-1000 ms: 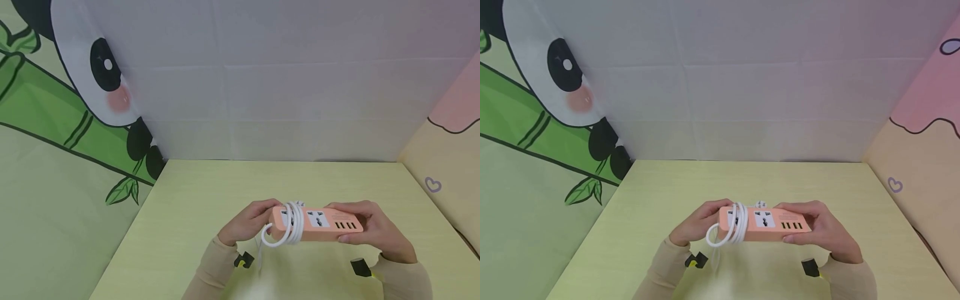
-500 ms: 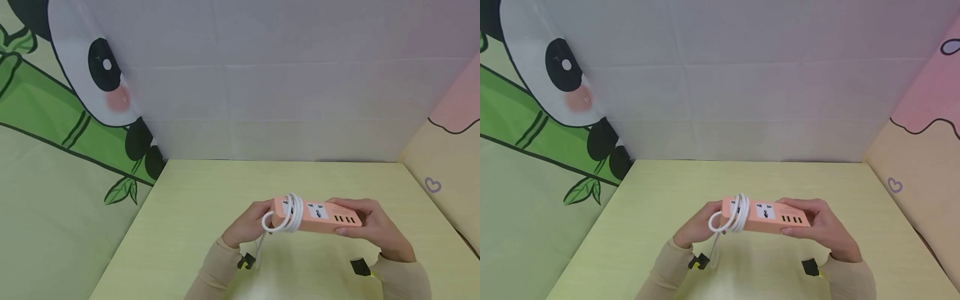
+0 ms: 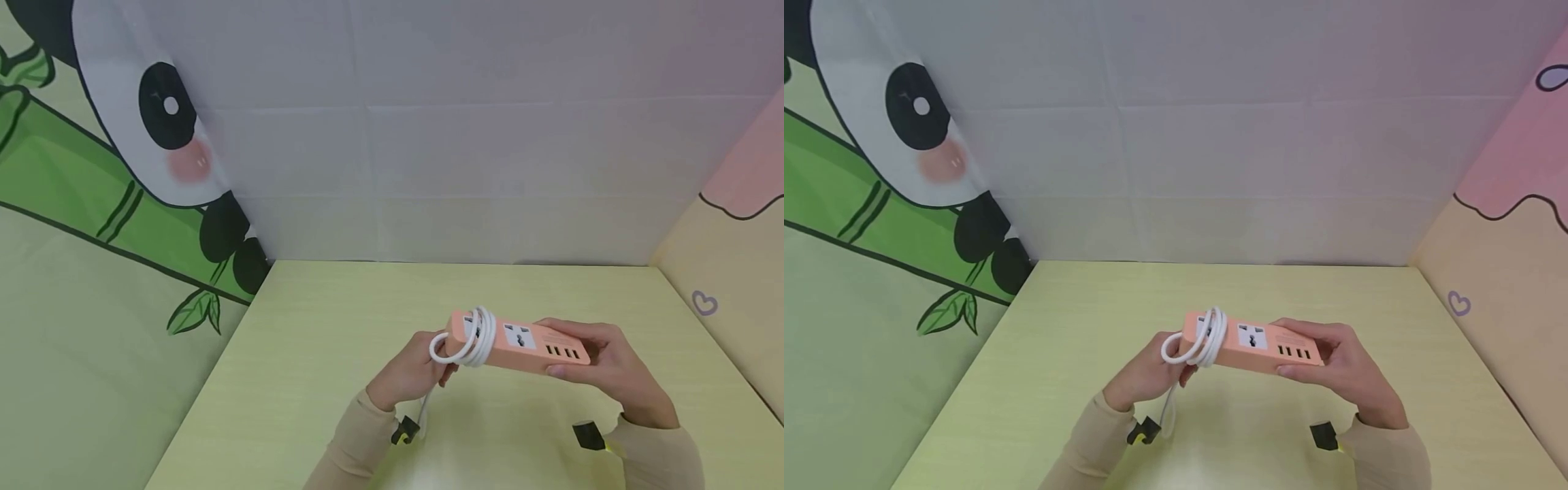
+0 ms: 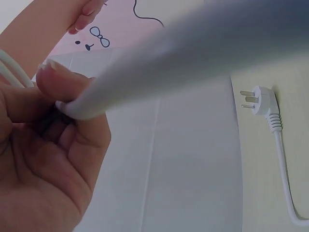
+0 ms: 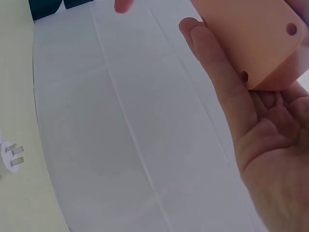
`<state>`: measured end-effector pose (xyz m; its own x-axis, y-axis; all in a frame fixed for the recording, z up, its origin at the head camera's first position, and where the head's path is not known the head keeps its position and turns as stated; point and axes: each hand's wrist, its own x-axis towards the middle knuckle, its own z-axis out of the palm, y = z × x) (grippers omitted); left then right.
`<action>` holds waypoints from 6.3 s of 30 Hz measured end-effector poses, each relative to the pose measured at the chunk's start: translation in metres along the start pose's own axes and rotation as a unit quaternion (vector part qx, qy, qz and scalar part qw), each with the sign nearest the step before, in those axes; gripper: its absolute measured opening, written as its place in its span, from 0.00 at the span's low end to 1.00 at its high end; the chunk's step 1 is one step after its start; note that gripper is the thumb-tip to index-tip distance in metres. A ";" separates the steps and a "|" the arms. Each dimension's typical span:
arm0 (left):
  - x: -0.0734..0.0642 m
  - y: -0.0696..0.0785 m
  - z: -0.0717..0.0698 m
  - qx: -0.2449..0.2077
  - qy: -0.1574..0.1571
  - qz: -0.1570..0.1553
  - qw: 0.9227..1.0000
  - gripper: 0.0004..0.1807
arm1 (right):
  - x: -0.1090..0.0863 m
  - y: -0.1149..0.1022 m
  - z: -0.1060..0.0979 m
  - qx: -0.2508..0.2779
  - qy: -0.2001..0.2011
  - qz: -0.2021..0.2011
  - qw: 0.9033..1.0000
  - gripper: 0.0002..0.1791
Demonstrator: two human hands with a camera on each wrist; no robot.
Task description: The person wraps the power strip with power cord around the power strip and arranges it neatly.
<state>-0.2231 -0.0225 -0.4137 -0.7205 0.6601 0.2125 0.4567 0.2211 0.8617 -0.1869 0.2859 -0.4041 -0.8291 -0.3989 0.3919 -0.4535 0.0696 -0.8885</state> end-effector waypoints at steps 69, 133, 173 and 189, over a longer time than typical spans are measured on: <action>-0.025 0.032 -0.003 0.148 -0.010 -0.018 0.989 0.14 | 0.004 0.001 0.015 -0.111 0.097 0.032 0.989 0.30; -0.038 0.051 -0.010 0.145 0.192 0.216 0.946 0.06 | 0.004 -0.010 0.024 -0.248 0.100 0.110 0.957 0.31; -0.038 0.038 -0.029 0.117 0.236 0.268 0.927 0.04 | 0.001 -0.013 0.031 -0.168 -0.075 0.004 0.983 0.29; -0.032 0.029 -0.026 0.141 0.277 0.246 0.918 0.02 | -0.001 -0.016 0.031 -0.149 -0.097 0.008 0.984 0.28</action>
<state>-0.2002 -0.0561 -0.3833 -0.5102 0.2811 0.8128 0.8585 0.2220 0.4622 -0.1686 0.2571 -0.3979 -0.7717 -0.5612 0.2991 -0.5406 0.3312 -0.7733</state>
